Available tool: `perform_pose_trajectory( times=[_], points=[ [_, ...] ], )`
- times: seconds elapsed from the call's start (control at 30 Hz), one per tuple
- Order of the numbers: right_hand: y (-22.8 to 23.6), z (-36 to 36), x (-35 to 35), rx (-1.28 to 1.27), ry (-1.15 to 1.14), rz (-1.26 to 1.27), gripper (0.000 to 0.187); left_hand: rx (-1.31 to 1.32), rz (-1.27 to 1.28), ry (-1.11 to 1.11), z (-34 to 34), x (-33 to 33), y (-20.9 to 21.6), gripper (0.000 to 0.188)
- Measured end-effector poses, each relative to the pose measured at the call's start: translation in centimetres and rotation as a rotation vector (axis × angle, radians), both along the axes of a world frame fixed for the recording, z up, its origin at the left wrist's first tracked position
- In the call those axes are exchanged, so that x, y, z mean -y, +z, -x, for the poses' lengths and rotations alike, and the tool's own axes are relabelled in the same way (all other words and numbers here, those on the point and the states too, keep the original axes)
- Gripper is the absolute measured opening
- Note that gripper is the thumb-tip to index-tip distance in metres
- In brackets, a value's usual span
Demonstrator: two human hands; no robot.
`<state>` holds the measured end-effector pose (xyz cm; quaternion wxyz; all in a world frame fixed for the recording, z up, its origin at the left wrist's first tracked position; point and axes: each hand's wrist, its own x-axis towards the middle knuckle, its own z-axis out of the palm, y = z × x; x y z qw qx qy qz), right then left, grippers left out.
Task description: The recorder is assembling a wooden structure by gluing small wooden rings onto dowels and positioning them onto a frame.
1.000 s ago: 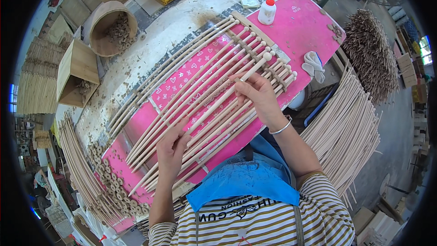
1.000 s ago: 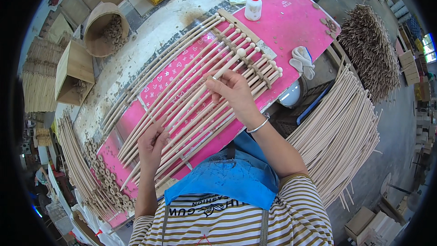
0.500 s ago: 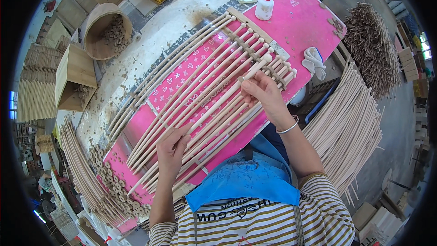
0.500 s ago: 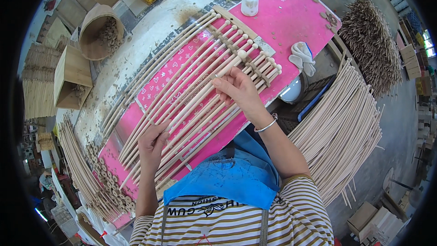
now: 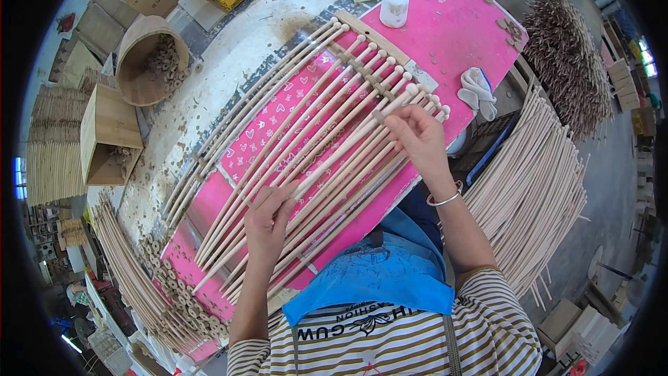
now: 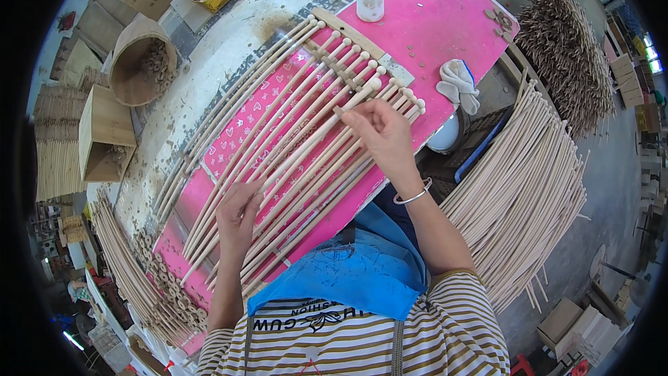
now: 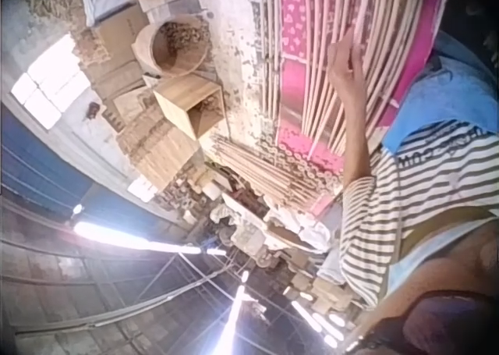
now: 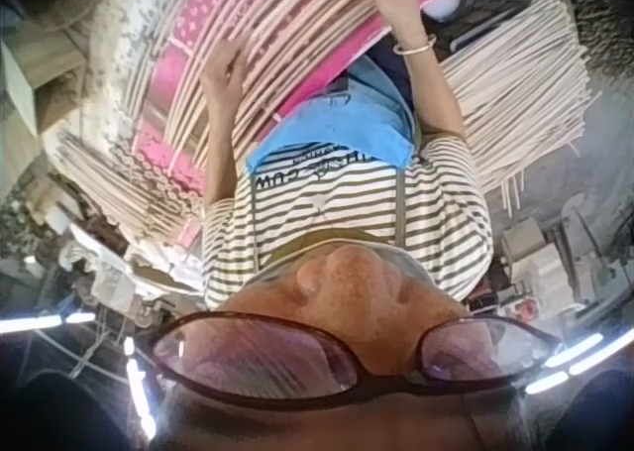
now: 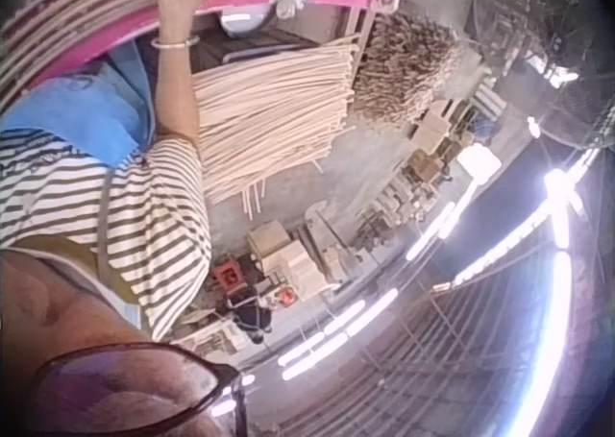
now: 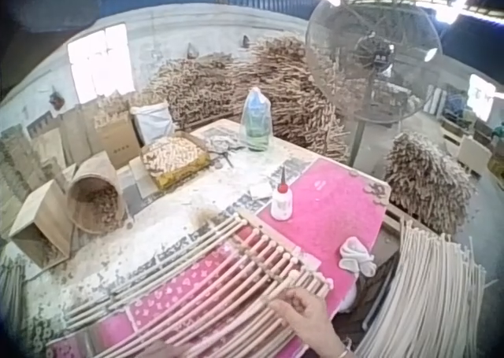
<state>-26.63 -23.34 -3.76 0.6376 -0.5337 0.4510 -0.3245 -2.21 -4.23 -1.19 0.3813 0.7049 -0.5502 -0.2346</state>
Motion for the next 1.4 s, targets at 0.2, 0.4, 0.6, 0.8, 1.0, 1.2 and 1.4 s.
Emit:
perform_pose_trajectory(
  times=[0.2, 0.4, 0.6, 0.8, 1.0, 1.2, 1.4],
  points=[
    [-0.3, 1.8, 0.5, 0.068, -0.19, 0.141, 0.021, 0.223, 0.082, 0.068, 0.6, 4.6, -1.5, 0.027],
    [-0.8, 2.4, 0.5, 0.089, -0.158, 0.097, 0.022, 0.323, 0.082, 0.091, 0.2, 6.8, -4.2, 0.024],
    [-1.2, 2.1, 0.3, 0.1, -0.13, 0.09, 0.021, 0.371, 0.083, 0.079, 0.5, 7.6, -5.1, 0.023],
    [-1.2, 1.9, 0.0, 0.114, -0.072, 0.076, 0.021, 0.416, 0.098, 0.065, 0.7, 7.6, -5.5, 0.025],
    [-1.2, 1.7, -0.3, 0.114, -0.042, 0.063, 0.02, 0.437, 0.046, 0.088, 0.8, 7.6, -6.0, 0.026],
    [-1.6, 1.2, -0.7, 0.131, 0.008, 0.093, 0.019, 0.512, 0.11, 0.034, -0.2, 7.4, -5.6, 0.031],
    [-1.6, 1.5, -1.2, 0.091, 0.006, 0.097, 0.02, 0.524, 0.08, 0.224, -8.6, 6.5, -6.7, 0.044]
  ],
)
